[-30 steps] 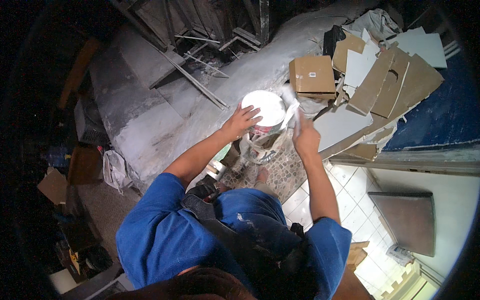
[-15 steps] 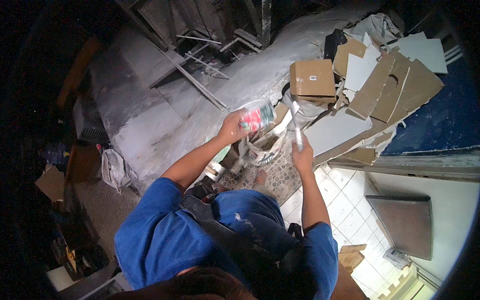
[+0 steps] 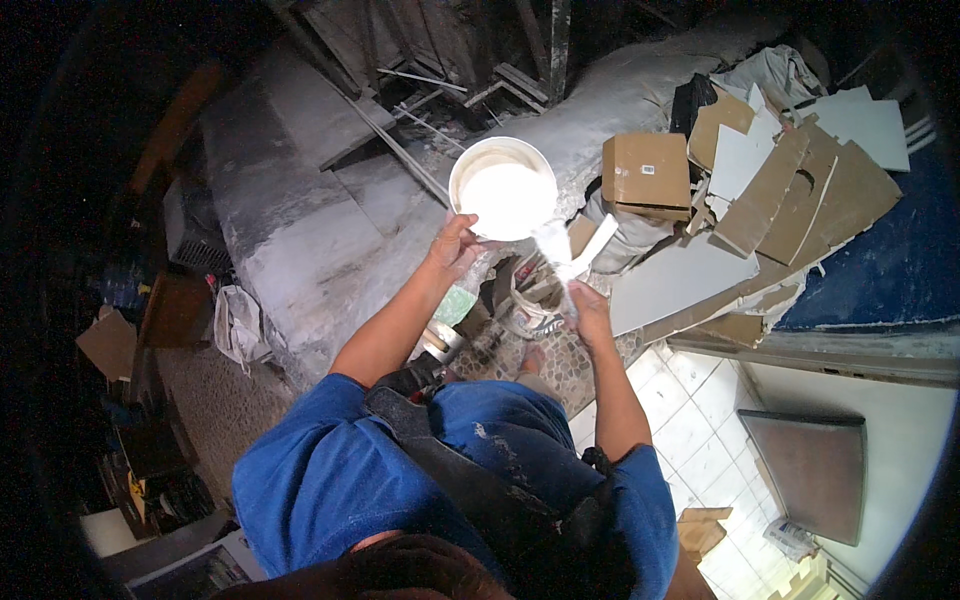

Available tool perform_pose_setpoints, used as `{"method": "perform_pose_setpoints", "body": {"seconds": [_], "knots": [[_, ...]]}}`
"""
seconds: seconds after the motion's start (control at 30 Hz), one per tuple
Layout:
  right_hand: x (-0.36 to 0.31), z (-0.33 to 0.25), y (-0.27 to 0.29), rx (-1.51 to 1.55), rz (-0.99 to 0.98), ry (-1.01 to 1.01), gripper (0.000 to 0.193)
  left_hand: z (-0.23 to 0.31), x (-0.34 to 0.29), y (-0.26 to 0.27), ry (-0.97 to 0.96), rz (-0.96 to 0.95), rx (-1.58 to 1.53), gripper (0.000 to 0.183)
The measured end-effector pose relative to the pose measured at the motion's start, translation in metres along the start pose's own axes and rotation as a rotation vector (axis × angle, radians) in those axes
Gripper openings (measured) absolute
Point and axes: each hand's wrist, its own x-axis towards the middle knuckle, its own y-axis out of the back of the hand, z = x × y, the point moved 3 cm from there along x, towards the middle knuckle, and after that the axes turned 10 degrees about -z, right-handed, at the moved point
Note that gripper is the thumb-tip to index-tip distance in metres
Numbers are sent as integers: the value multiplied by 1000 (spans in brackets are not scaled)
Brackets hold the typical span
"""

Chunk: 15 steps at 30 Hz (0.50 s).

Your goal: The person scoops a white powder from a bag into a bucket and stirs it with a putty knife. They continue mixing the contents of the bucket while holding it, then place the bucket down and walk to another area.

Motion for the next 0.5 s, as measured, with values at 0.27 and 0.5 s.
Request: {"method": "perform_pose_setpoints", "body": {"seconds": [0.27, 0.5], "knots": [[2, -35, -20, 44, -124, 54, 33, 14, 1, 6, -68, -39, 108, 71], [15, -21, 9, 237, 316, 23, 28, 26, -11, 9, -224, -11, -32, 71]]}}
